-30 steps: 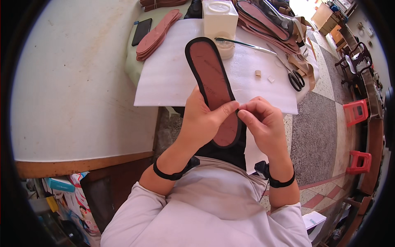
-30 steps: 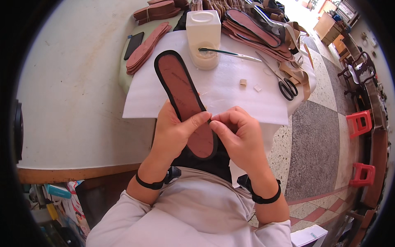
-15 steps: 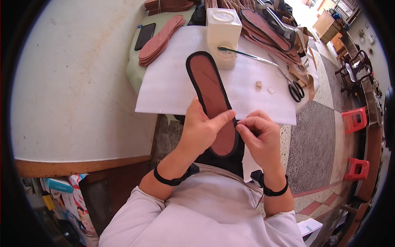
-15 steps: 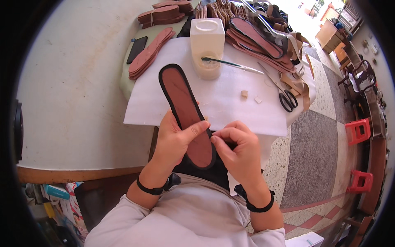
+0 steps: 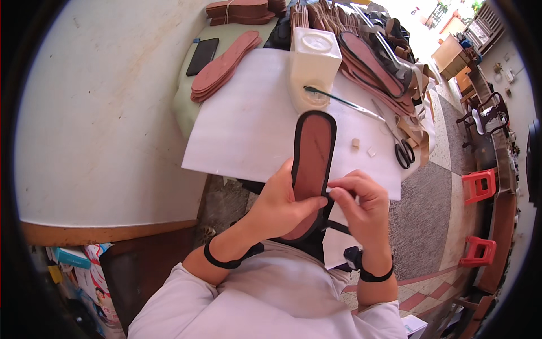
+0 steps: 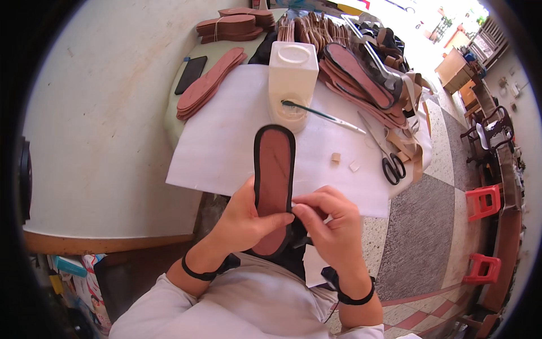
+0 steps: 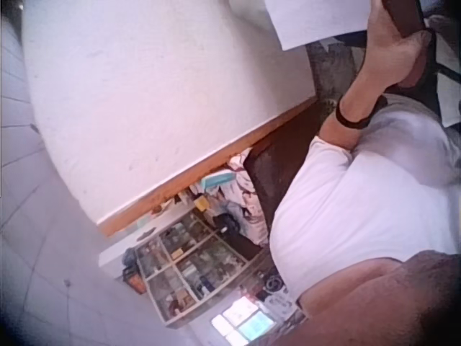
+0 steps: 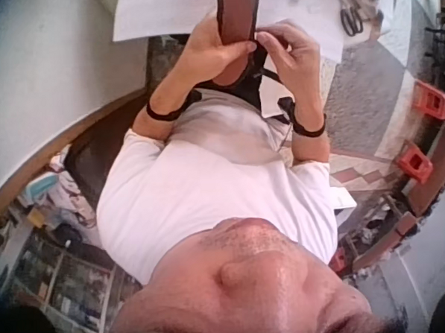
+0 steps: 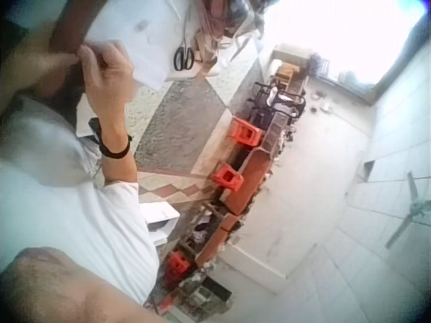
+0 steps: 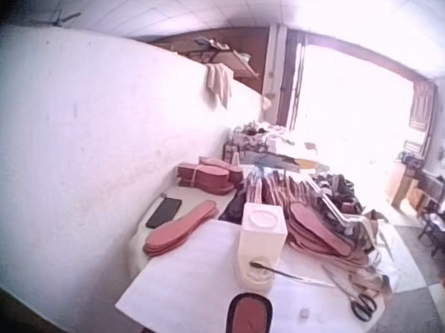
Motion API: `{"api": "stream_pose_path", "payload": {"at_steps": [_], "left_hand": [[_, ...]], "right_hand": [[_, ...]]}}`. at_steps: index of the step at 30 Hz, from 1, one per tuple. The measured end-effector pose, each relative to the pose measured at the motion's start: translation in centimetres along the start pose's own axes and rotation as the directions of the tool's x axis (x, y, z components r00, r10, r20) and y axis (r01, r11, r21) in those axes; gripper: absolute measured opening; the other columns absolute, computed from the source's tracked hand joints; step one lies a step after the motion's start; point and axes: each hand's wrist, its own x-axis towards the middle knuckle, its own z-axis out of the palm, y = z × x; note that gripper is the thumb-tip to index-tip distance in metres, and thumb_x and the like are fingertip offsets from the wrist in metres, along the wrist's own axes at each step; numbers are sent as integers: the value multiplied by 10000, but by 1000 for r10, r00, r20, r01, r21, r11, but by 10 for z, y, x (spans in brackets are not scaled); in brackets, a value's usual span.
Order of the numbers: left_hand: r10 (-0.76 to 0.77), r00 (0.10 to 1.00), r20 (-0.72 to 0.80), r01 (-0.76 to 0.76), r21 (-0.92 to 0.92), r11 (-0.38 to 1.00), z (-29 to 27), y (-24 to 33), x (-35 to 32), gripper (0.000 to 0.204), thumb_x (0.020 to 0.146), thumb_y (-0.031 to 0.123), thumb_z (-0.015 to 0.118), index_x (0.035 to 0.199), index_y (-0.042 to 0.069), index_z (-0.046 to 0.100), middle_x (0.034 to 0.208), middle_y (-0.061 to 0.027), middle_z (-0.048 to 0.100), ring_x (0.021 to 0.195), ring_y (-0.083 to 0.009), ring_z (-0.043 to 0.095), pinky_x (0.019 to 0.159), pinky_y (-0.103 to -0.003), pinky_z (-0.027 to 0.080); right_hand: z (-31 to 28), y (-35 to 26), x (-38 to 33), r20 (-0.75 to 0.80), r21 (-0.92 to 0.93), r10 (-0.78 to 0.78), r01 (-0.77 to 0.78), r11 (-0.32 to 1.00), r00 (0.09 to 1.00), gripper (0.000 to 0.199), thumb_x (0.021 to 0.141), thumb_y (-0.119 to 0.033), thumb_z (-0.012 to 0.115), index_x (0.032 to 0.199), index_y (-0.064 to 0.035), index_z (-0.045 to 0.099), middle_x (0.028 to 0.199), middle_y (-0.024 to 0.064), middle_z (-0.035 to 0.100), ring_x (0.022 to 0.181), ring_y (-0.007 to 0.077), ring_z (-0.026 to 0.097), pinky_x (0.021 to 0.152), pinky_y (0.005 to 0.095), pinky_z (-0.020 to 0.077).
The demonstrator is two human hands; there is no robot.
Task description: Applying glue and attaching trim to shoe insoles.
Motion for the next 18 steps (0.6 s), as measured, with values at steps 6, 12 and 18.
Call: {"api": "stream_pose_path", "payload": {"at_steps": [6, 12, 18], "left_hand": [[-78, 996, 43, 73, 94, 993, -4, -8, 2, 526, 848, -47, 796, 1298, 14, 531, 1119, -37, 651, 1047, -106, 626, 921, -301, 538], [-59, 991, 122, 41, 149, 988, -6, -1, 6, 541, 854, -50, 785, 1323, 4, 522, 1151, -61, 654, 1056, -127, 627, 929, -317, 531], [-148, 974, 169, 107, 231, 967, -13, -8, 7, 604, 822, -33, 808, 1351, -6, 518, 1147, -74, 659, 1058, -144, 635, 936, -328, 526]], "right_hand": [[11, 7, 4, 36, -47, 25, -24, 999, 999, 13, 880, 40, 750, 873, 39, 739, 793, 57, 674, 645, 77, 582, 557, 242, 432], [10, 14, 2, 37, -2, 4, -4, 1000, 999, 60, 891, 3, 746, 856, 44, 719, 760, 56, 642, 599, 83, 513, 526, 264, 379], [7, 25, -4, 103, 2, 66, -67, 998, 993, 73, 902, -20, 759, 900, 41, 719, 766, 40, 637, 619, 75, 508, 542, 259, 385]]}}
